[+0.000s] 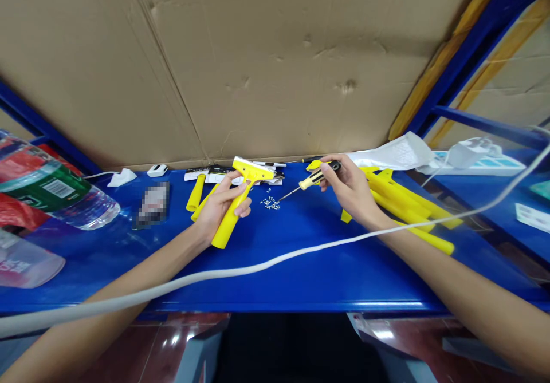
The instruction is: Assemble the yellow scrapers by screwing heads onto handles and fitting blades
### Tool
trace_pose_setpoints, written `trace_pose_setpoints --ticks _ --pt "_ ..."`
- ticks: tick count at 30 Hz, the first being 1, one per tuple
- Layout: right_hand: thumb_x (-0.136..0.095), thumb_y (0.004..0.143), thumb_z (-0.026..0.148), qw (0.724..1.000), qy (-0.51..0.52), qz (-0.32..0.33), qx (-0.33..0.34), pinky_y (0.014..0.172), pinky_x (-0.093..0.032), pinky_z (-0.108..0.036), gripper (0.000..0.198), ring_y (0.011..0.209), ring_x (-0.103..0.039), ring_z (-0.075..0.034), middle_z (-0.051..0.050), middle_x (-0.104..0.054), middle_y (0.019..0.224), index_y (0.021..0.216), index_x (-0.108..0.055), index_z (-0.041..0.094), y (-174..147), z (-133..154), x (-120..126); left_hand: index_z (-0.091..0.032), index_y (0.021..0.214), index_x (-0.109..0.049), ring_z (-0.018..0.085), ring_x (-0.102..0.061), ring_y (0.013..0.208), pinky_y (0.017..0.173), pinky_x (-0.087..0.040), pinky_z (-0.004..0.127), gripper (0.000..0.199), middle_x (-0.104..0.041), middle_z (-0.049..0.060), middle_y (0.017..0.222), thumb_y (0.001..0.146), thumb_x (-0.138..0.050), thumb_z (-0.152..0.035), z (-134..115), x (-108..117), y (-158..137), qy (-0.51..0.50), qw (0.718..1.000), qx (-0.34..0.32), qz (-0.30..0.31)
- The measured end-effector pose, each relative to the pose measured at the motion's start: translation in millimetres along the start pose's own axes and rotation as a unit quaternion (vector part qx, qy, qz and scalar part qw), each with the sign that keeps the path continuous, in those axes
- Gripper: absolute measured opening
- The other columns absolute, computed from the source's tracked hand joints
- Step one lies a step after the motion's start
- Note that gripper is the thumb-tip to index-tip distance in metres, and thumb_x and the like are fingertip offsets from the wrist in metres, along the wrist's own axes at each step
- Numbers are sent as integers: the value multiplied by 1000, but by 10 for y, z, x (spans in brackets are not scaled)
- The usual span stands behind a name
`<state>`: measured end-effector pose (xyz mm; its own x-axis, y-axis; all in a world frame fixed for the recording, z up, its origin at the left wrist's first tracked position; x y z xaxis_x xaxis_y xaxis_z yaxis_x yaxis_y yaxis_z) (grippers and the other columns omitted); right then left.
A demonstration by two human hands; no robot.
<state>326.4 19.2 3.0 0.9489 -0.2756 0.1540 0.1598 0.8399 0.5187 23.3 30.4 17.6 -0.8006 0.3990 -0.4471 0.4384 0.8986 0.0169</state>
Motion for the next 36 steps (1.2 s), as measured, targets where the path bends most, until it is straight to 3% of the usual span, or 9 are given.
trace_pose_setpoints --ticks 9,19,25,36 --pt "-80 97 63 996 62 -63 19 67 -64 -34 41 68 -72 -17 0 -73 90 115 -69 29 34 127 80 -26 133 -57 3 -49 51 54 -49 22 48 -74 7 128 93 -79 -15 20 12 14 -10 999 23 -37" --pt "-71 102 67 987 52 -140 66 73 -69 -41 38 85 -80 -24 -5 -76 102 120 -67 33 48 262 204 -17 115 -60 1 -47 50 48 -46 17 15 -72 22 141 102 -64 -8 122 12 37 -80 990 118 -13" --pt "-64 105 70 990 25 -115 75 75 -69 -46 40 92 -80 -28 -8 -77 108 125 -64 35 3 337 153 -13 123 -66 2 -49 50 50 -49 20 23 -72 27 142 100 -67 -9 190 -13 23 -78 986 144 19" --pt "-75 99 69 996 38 -63 53 74 -67 -44 42 73 -74 -22 -5 -74 97 117 -65 32 -56 331 29 -14 124 -64 1 -49 49 49 -48 21 24 -70 28 146 100 -67 -9 220 32 39 -61 987 150 14"
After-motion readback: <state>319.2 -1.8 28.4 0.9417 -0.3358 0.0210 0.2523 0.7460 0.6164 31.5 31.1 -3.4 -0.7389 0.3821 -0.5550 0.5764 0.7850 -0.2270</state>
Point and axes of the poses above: each hand's wrist, its own y-axis towards the middle knuckle, its own x-axis out of the back of the hand, z = x × y, the point moved 3 cm from there along y, towards the middle knuckle
